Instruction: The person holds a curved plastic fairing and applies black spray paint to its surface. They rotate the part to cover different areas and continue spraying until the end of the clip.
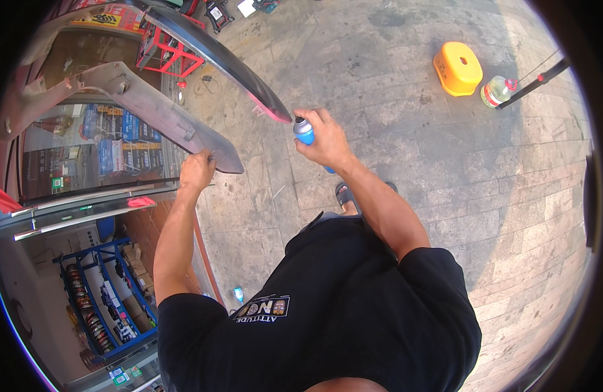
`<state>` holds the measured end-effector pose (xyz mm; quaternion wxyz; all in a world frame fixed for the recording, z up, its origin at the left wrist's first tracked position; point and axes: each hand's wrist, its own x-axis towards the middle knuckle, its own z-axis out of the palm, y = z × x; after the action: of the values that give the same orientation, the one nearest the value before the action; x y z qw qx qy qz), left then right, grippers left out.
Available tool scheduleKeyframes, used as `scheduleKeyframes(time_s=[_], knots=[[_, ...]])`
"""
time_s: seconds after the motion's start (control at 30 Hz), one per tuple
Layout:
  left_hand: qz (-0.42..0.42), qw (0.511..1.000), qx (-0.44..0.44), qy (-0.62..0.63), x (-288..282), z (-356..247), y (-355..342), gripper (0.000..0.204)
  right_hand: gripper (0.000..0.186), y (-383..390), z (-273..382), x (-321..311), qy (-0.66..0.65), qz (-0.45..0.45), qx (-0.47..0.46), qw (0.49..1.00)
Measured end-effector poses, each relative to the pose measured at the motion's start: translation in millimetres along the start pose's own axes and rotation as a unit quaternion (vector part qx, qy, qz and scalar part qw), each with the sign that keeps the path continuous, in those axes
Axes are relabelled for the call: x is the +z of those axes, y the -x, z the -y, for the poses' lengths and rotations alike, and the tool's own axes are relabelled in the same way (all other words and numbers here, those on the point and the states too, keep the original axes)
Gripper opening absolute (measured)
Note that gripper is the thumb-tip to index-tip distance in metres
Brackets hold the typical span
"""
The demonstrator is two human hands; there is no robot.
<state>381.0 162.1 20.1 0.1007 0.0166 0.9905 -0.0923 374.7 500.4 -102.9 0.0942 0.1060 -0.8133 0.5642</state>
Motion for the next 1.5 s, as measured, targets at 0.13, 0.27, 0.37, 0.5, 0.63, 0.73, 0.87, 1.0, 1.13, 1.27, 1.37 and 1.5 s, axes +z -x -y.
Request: scheduleKeyframes(time_s=[0.13, 0.27, 0.37, 0.5, 0.63, 0.73, 0.87, 1.0, 1.13, 1.27, 1.37, 1.5], knots=[[-0.001, 1.000, 0.005, 0.012, -1.9, -2.4, 1.1, 0.022, 0.062, 5.5, 0.8, 4.0, -0.020, 0.000, -0.005, 1.000], [0.004, 1.000, 0.011, 0.002, -4.0, -4.7, 3.2, 0.023, 0.062, 11.5, 2.6, 6.2, -0.016, 0.007, -0.011, 1.000], [0.012, 1.000, 0.007, -0.005, -5.4, -6.6, 3.8, 0.025, 0.063, 14.7, 4.3, 6.5, -0.008, 0.010, -0.014, 1.000], [0.007, 1.000, 0.012, 0.004, -6.6, -8.5, 4.8, 0.024, 0.062, 16.6, 5.9, 6.1, -0.014, 0.006, -0.006, 1.000], [0.002, 1.000, 0.015, 0.011, -6.8, -9.6, 5.1, 0.024, 0.063, 15.8, 4.5, 4.6, -0.003, 0.001, 0.005, 1.000], [-0.002, 1.000, 0.017, 0.020, -6.9, -10.7, 5.0, 0.024, 0.064, 13.7, 2.4, 2.4, -0.003, -0.010, -0.006, 1.000], [0.002, 1.000, 0.014, 0.014, -7.5, -12.2, 5.0, 0.024, 0.064, 11.4, 1.6, -0.1, 0.009, -0.012, -0.007, 1.000], [-0.001, 1.000, 0.016, 0.020, -8.6, -13.7, 5.1, 0.025, 0.064, 9.5, 2.1, -2.5, 0.003, -0.014, -0.009, 1.000], [-0.005, 1.000, 0.014, 0.028, -9.3, -15.4, 5.1, 0.025, 0.064, 9.4, 1.1, -4.2, 0.000, -0.012, -0.009, 1.000], [0.000, 1.000, 0.008, 0.017, -9.0, -17.2, 4.4, 0.025, 0.065, 10.5, -2.0, -4.2, 0.004, -0.007, -0.008, 1.000], [0.001, 1.000, 0.008, 0.018, -9.1, -17.6, 4.8, 0.025, 0.065, 11.7, -4.3, -3.1, 0.010, -0.008, -0.009, 1.000], [0.003, 1.000, 0.009, 0.017, -10.2, -17.7, 5.7, 0.025, 0.065, 13.2, -5.7, -1.8, 0.012, -0.009, -0.009, 1.000]])
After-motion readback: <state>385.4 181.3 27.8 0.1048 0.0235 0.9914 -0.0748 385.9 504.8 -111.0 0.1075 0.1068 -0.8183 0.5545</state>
